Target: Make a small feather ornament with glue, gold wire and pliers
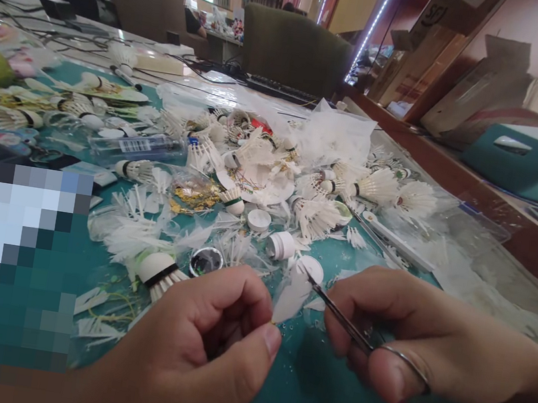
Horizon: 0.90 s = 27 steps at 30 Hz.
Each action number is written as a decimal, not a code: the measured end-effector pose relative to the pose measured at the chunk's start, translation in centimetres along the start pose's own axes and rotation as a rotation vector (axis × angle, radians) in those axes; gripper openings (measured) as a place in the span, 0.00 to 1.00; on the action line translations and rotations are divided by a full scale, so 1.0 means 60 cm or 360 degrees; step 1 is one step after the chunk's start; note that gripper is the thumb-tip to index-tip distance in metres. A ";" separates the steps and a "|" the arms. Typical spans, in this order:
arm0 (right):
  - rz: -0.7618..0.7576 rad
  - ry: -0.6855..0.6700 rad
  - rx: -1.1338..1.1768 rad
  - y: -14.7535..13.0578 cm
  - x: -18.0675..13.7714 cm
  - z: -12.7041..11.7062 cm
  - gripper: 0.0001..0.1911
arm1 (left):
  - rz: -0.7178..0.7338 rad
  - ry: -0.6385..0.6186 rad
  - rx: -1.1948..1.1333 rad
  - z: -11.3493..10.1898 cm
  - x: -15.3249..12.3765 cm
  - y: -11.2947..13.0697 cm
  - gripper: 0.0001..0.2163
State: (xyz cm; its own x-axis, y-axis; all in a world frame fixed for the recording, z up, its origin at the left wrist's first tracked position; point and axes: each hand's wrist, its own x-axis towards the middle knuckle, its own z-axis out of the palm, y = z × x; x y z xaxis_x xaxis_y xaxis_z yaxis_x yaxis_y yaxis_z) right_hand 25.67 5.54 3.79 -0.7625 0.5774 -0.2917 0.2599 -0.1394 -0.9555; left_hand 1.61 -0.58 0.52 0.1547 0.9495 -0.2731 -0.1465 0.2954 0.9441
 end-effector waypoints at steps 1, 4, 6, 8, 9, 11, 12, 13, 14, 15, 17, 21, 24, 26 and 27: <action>0.0009 0.0002 0.0008 0.000 -0.001 -0.001 0.30 | -0.0001 0.0003 -0.0005 0.000 -0.001 0.000 0.10; 0.0107 -0.0044 -0.0088 -0.005 0.000 -0.004 0.31 | 0.0012 0.0025 -0.0010 0.000 -0.002 0.000 0.10; 0.0131 -0.0065 -0.0129 -0.010 0.003 -0.006 0.32 | -0.0004 0.0038 -0.0033 -0.001 -0.002 0.000 0.10; 0.0099 -0.0068 -0.0134 -0.011 0.004 -0.008 0.33 | -0.0022 0.0049 -0.0051 -0.001 0.000 0.000 0.10; 0.0093 -0.0073 -0.0136 -0.010 0.004 -0.009 0.32 | -0.0025 0.0056 -0.0052 -0.001 0.000 0.001 0.10; 0.0073 -0.0063 -0.0127 -0.007 0.003 -0.010 0.31 | -0.0026 0.0070 -0.0039 -0.001 0.001 0.001 0.09; 0.0065 -0.0056 -0.0102 -0.005 0.002 -0.011 0.31 | -0.0025 0.0080 -0.0025 -0.001 0.001 0.002 0.09; 0.0064 -0.0050 -0.0070 -0.003 0.001 -0.012 0.30 | -0.0026 0.0092 -0.0009 -0.001 0.001 0.002 0.09; 0.0069 -0.0046 -0.0038 -0.001 0.000 -0.013 0.29 | -0.0026 0.0106 0.0006 -0.001 0.001 0.003 0.10; 0.0068 -0.0046 -0.0016 -0.001 0.000 -0.014 0.29 | -0.0021 0.0120 0.0027 -0.001 0.001 0.004 0.10; 0.0085 -0.0066 -0.0041 -0.002 -0.001 -0.016 0.31 | -0.0001 0.0147 0.0080 -0.002 0.000 0.006 0.10; 0.0158 -0.0105 -0.0258 -0.009 -0.001 -0.020 0.39 | 0.0035 0.0149 0.0185 -0.006 0.001 0.007 0.09; 0.0191 -0.0137 -0.0359 -0.013 -0.002 -0.024 0.42 | 0.0047 0.0134 0.0169 -0.009 0.002 0.004 0.08; 0.0170 -0.0130 -0.0358 -0.013 -0.003 -0.026 0.41 | 0.0045 0.0128 0.0102 -0.010 0.002 0.001 0.07; 0.0161 -0.0123 -0.0353 -0.013 -0.003 -0.026 0.41 | 0.0038 0.0129 0.0059 -0.009 0.002 0.000 0.08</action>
State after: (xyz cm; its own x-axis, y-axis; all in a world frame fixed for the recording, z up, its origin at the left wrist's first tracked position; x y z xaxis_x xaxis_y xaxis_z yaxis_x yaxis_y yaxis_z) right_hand 26.51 6.79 4.63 -0.7669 0.5050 -0.3961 0.4543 -0.0087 -0.8908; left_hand 1.08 -0.43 0.37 0.0720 0.9622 -0.2628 -0.1130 0.2697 0.9563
